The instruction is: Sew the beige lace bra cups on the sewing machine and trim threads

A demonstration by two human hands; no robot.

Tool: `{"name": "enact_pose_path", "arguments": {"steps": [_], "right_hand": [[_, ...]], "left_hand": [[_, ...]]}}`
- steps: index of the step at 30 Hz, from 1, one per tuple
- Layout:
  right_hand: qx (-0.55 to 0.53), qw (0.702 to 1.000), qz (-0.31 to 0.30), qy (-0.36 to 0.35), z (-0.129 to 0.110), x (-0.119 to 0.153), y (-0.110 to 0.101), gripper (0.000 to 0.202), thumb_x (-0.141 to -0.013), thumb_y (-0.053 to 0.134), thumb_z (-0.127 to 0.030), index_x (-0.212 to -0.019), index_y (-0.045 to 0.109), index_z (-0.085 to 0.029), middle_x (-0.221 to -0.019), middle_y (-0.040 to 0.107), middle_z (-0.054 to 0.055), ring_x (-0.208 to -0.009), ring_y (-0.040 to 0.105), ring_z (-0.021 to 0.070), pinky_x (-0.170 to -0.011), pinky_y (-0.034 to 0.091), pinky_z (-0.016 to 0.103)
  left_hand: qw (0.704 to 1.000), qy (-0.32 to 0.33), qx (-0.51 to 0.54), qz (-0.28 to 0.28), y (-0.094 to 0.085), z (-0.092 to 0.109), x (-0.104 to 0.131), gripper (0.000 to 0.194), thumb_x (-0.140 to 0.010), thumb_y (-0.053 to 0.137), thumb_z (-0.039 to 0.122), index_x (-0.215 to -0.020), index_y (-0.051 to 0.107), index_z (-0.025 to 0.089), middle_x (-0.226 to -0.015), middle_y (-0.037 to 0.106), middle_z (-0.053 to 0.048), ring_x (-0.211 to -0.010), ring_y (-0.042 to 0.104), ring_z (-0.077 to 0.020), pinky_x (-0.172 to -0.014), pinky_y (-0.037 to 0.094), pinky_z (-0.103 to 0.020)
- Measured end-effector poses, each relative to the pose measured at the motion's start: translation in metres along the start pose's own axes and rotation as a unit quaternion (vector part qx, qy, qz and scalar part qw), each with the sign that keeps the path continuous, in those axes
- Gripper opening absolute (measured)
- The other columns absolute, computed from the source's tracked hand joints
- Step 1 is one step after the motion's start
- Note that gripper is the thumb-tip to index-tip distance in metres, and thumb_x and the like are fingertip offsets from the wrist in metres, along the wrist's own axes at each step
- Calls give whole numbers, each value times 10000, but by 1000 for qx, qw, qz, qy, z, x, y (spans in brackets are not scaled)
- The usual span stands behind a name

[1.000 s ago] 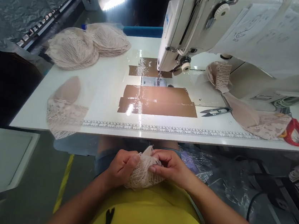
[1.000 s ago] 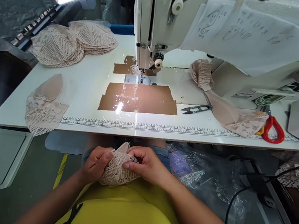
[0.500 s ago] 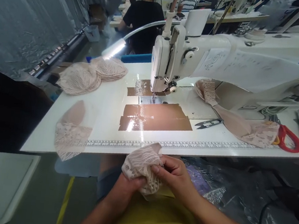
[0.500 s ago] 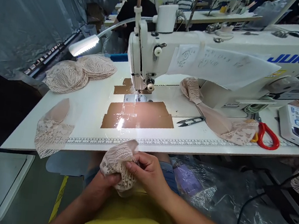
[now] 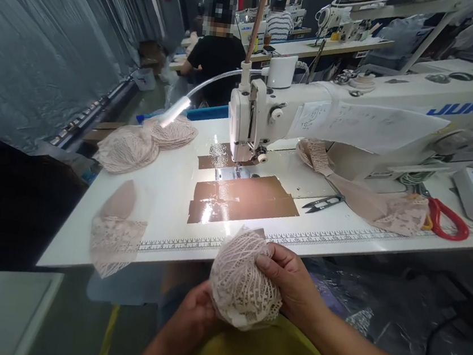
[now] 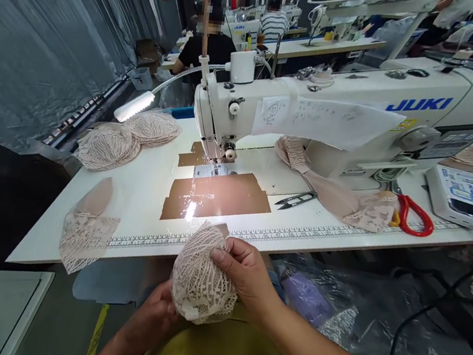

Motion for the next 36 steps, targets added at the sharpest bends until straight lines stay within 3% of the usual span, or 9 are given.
{"name": "enact_pose_path", "arguments": {"steps": [3,8,13,16,21,24,26,30,36], "right_hand": [[69,996,-45,-30,-4,0,13,296,-669,771,-397,-630,608,-152,-603,558,-22,-556,471,94,-547,387,224],[119,989,-72,-41,4,1,22,273,-682,762,-376,-602,657,-137,-609,580,-3,-586,471,103,-570,379,233],[17,1000,-8,-23,-2,0,6,294,-624,798,-403,-656,650,-151,-632,611,7,-608,524,128,-609,429,260],[30,999,13,-37,-19,0,-1,330,-643,776,-444,-653,610,-159,-601,584,-1,-577,522,131,-580,438,264],[219,967,-128,-23,-20,4,30,286,-706,735,-399,-646,604,-152,-601,556,-15,-548,478,100,-525,381,217],[314,925,-214,-34,-10,13,52,195,-777,675,-334,-720,644,-150,-660,576,-12,-589,492,98,-553,380,209],[360,901,-237,-57,-7,17,60,173,-820,629,-316,-766,656,-154,-680,582,-9,-601,499,100,-556,381,208],[430,866,-208,-148,-17,18,60,183,-861,583,-307,-773,664,-168,-732,612,16,-671,545,127,-629,426,234],[408,882,-154,-177,-18,15,51,163,-841,587,-249,-701,638,-184,-767,660,36,-714,606,153,-666,472,261]], "left_hand": [[999,11,15,-33,20,6,-1,498,-556,824,321,-1002,684,147,-940,686,-94,-957,609,-256,-939,427,-371],[996,29,52,69,30,11,-12,487,-550,771,153,-1028,678,148,-901,696,-68,-1004,602,-265,-947,431,-380],[999,24,-15,28,24,1,-7,149,-615,780,212,-664,664,131,-620,627,-21,-615,561,-132,-658,463,-266],[995,33,-88,-43,13,5,5,403,-707,743,296,-437,488,139,-431,481,18,-454,425,-67,-525,368,-215],[943,200,-265,-37,8,83,32,79,-792,652,250,-788,642,172,-804,622,-63,-786,577,-172,-735,463,-275],[888,233,-396,16,18,115,37,572,-695,744,245,-1236,558,237,-1306,503,-111,-1200,457,-306,-987,403,-368],[867,186,-463,15,25,110,30,726,-679,761,239,-1343,470,260,-1355,487,-93,-1224,451,-315,-1011,389,-365],[869,145,-469,-55,43,88,19,456,-809,615,216,-1261,557,199,-1096,652,-69,-956,607,-246,-849,475,-307],[861,133,-485,-78,45,75,22,269,-857,541,224,-1099,641,162,-887,660,-48,-785,597,-196,-716,473,-273]]}}
Point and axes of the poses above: each hand's wrist, its own x-axis away from the middle knuckle, its own y-axis out of the palm, z = x × y, the point moved 10 cm from there along -x, towards the middle knuckle
